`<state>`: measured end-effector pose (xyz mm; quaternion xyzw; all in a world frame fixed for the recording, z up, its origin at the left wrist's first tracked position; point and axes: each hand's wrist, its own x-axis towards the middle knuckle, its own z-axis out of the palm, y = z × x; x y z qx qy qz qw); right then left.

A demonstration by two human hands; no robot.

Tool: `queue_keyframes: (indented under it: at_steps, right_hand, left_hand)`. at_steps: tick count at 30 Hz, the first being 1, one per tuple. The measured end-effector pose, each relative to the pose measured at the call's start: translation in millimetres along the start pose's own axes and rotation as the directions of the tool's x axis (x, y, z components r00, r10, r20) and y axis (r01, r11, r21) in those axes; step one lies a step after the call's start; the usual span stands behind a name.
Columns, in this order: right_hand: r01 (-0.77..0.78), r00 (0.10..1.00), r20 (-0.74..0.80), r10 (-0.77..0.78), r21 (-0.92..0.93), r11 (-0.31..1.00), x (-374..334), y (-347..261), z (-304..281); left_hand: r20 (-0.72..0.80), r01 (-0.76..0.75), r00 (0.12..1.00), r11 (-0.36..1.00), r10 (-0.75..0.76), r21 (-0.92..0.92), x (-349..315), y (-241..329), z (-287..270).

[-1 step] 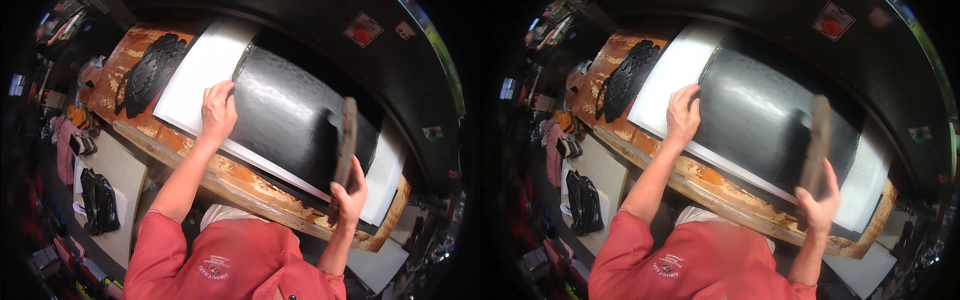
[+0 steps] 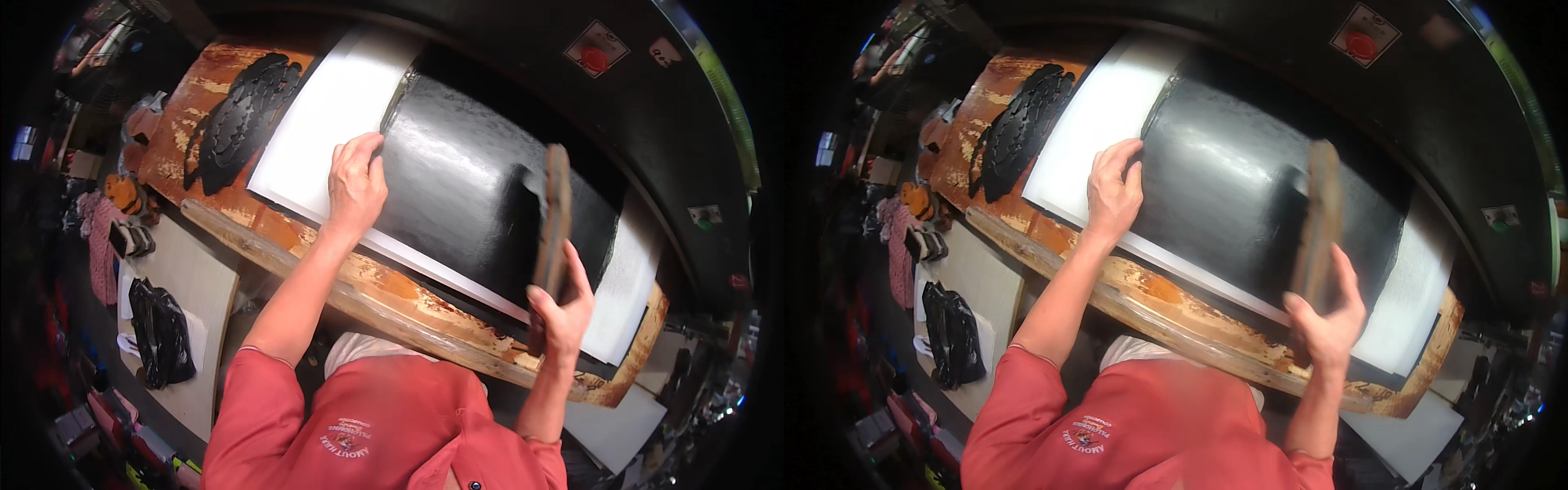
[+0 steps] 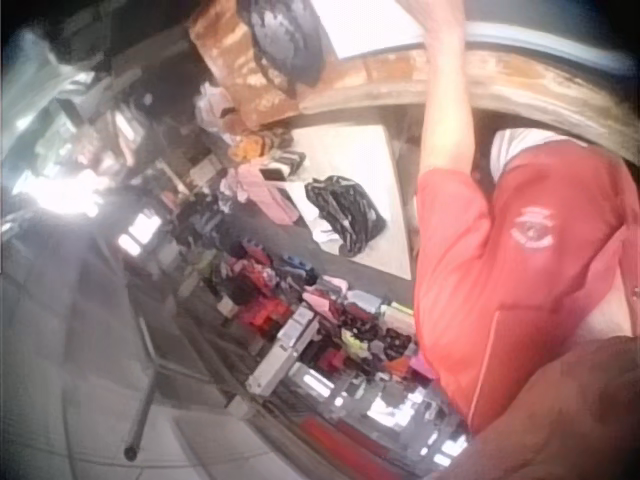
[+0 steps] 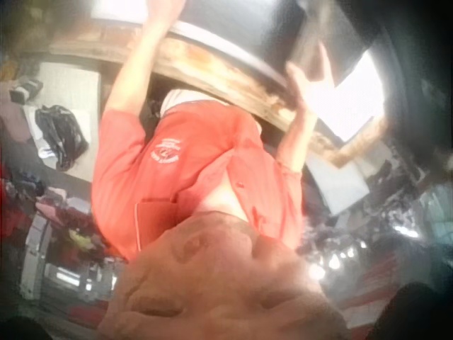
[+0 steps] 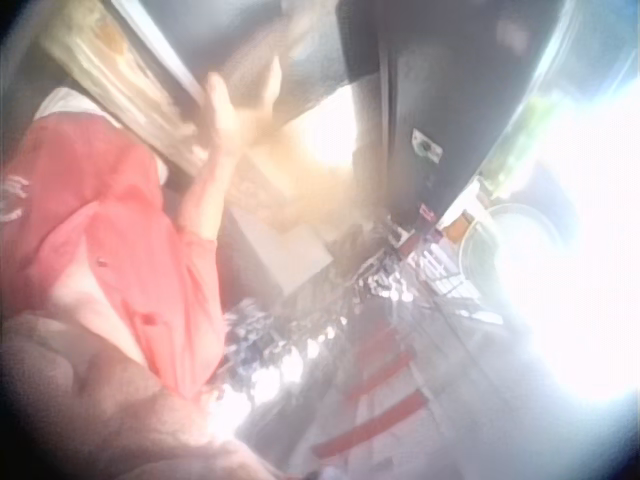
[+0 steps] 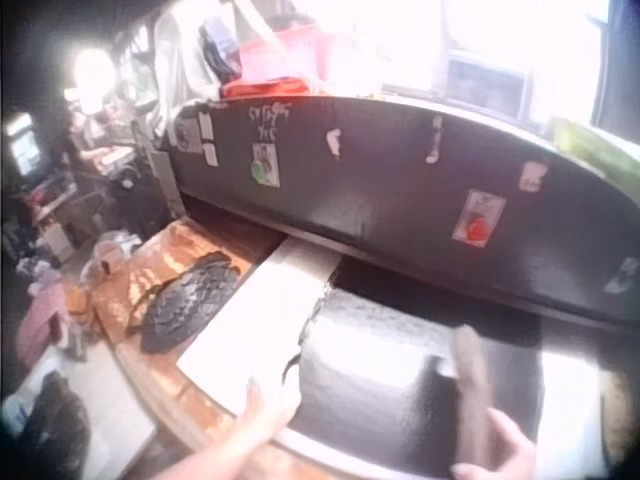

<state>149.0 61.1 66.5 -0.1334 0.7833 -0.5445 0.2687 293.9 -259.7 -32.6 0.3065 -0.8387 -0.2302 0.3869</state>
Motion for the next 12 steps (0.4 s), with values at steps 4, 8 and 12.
queue_keyframes:
  at_steps: [4, 8, 12]
  right_hand:
    - [0.134, 0.989, -0.033, -0.147, -0.252, 0.959, 44, -31, 93]
    - [0.246, 0.946, -0.063, -0.319, -0.503, 0.829, 84, -33, 176]
    - [0.431, 0.843, 0.187, -0.505, -0.797, 0.424, 80, -24, 198]
  left_hand:
    - [0.038, -0.017, 0.999, 0.995, 0.021, -0.096, 0, -4, -10]
    - [0.093, 0.013, 0.996, 0.984, 0.004, -0.177, 7, -11, -14]
    - [0.122, -0.004, 0.992, 0.977, 0.03, -0.211, 15, -23, -18]
